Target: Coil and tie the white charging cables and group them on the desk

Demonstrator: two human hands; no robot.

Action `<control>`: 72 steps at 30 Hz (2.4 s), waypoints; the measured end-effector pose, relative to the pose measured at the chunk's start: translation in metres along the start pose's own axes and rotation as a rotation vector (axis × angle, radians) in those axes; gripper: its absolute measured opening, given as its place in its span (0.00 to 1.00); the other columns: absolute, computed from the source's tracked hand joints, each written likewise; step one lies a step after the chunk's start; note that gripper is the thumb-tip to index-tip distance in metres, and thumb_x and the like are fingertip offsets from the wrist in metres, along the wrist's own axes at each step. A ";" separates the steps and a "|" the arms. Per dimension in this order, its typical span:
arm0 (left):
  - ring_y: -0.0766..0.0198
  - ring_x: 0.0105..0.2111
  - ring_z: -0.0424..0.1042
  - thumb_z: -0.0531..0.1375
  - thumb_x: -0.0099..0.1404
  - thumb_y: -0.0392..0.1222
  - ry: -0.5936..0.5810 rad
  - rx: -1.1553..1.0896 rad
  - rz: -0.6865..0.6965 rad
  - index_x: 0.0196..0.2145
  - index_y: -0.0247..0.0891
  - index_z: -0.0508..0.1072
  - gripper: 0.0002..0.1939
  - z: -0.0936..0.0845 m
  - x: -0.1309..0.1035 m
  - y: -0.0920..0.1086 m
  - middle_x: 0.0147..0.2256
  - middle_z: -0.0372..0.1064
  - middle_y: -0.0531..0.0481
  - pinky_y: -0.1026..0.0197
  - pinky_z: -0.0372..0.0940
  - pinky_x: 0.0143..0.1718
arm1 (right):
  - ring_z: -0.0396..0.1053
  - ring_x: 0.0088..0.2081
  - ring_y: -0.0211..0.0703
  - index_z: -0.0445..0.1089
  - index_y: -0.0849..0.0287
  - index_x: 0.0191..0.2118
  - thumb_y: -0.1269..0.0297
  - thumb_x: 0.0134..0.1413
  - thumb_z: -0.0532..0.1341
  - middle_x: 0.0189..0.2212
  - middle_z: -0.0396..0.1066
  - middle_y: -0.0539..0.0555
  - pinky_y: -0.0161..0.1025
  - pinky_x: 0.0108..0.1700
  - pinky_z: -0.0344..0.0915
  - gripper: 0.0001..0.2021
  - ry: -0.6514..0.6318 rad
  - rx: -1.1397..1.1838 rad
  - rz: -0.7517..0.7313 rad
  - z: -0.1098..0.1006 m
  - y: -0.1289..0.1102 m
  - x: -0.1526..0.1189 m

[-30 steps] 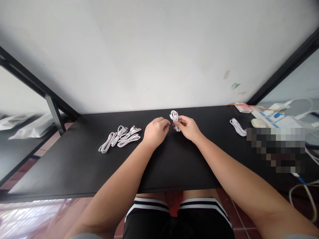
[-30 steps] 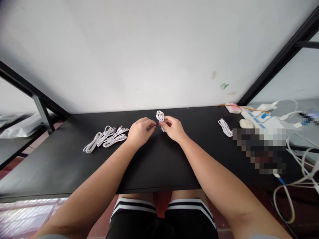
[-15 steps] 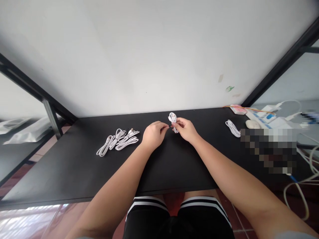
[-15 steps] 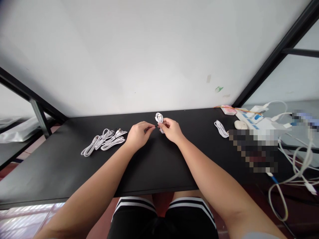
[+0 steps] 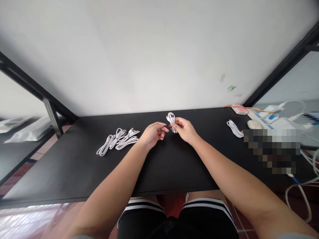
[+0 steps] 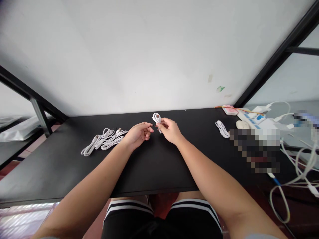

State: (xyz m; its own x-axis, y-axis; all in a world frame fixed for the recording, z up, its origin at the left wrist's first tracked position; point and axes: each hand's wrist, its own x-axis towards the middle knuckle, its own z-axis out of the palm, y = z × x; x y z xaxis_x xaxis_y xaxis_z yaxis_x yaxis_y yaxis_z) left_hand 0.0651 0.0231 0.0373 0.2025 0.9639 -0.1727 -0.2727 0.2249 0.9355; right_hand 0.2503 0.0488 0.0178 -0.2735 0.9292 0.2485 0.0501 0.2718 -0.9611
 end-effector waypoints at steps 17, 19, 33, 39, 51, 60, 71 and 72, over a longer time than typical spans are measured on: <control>0.63 0.34 0.70 0.64 0.64 0.39 0.227 1.141 0.762 0.37 0.41 0.80 0.05 -0.008 -0.004 0.004 0.36 0.72 0.48 0.59 0.67 0.38 | 0.71 0.28 0.40 0.73 0.59 0.41 0.49 0.53 0.67 0.32 0.77 0.56 0.38 0.30 0.69 0.18 0.083 0.022 0.063 -0.003 0.002 0.003; 0.61 0.35 0.70 0.64 0.63 0.39 0.232 1.165 0.769 0.37 0.40 0.80 0.05 -0.008 -0.004 0.004 0.36 0.73 0.48 0.58 0.67 0.39 | 0.72 0.28 0.41 0.74 0.59 0.41 0.49 0.53 0.67 0.32 0.77 0.56 0.38 0.30 0.69 0.18 0.079 0.018 0.071 -0.003 0.002 0.003; 0.62 0.32 0.71 0.57 0.68 0.38 0.160 1.253 0.730 0.35 0.40 0.74 0.05 0.003 -0.016 0.011 0.32 0.74 0.49 0.60 0.63 0.33 | 0.73 0.28 0.42 0.74 0.58 0.43 0.49 0.56 0.65 0.34 0.78 0.56 0.40 0.33 0.71 0.17 0.056 -0.069 0.065 -0.005 0.006 0.003; 0.65 0.29 0.73 0.57 0.68 0.41 0.112 0.893 0.526 0.35 0.41 0.69 0.04 0.005 -0.013 0.003 0.32 0.76 0.51 0.62 0.66 0.34 | 0.73 0.30 0.42 0.73 0.58 0.43 0.50 0.57 0.63 0.34 0.78 0.56 0.40 0.34 0.71 0.16 0.045 -0.123 0.036 -0.005 0.005 0.002; 0.72 0.24 0.67 0.64 0.60 0.39 0.084 0.012 0.042 0.33 0.36 0.67 0.08 0.006 -0.003 -0.001 0.33 0.74 0.47 0.68 0.59 0.20 | 0.74 0.31 0.43 0.73 0.57 0.42 0.48 0.57 0.63 0.34 0.78 0.56 0.39 0.35 0.70 0.17 0.021 -0.136 0.013 -0.002 -0.003 -0.001; 0.67 0.29 0.70 0.66 0.60 0.48 0.224 0.666 0.435 0.40 0.38 0.69 0.16 0.004 -0.003 -0.008 0.36 0.71 0.49 0.63 0.67 0.30 | 0.73 0.29 0.42 0.73 0.58 0.42 0.49 0.57 0.63 0.33 0.78 0.55 0.39 0.34 0.70 0.17 0.057 -0.146 0.018 -0.004 0.003 0.001; 0.63 0.33 0.71 0.61 0.67 0.44 0.145 1.099 0.738 0.34 0.40 0.78 0.08 0.003 -0.012 0.006 0.36 0.75 0.48 0.61 0.65 0.34 | 0.72 0.27 0.40 0.74 0.58 0.42 0.47 0.55 0.64 0.32 0.78 0.55 0.39 0.32 0.70 0.19 0.060 -0.081 0.058 -0.005 0.007 0.003; 0.63 0.33 0.72 0.60 0.67 0.45 0.142 1.099 0.739 0.34 0.40 0.78 0.09 0.003 -0.012 0.006 0.35 0.75 0.48 0.61 0.64 0.34 | 0.72 0.27 0.40 0.74 0.58 0.42 0.47 0.56 0.64 0.32 0.78 0.55 0.39 0.32 0.70 0.18 0.059 -0.086 0.058 -0.005 0.007 0.003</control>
State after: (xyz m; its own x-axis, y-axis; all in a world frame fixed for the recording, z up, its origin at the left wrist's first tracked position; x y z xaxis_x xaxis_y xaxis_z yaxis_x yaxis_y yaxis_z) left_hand 0.0638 0.0123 0.0464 0.2190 0.8305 0.5122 0.6345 -0.5200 0.5719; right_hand 0.2544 0.0547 0.0125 -0.2113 0.9564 0.2015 0.1475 0.2350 -0.9607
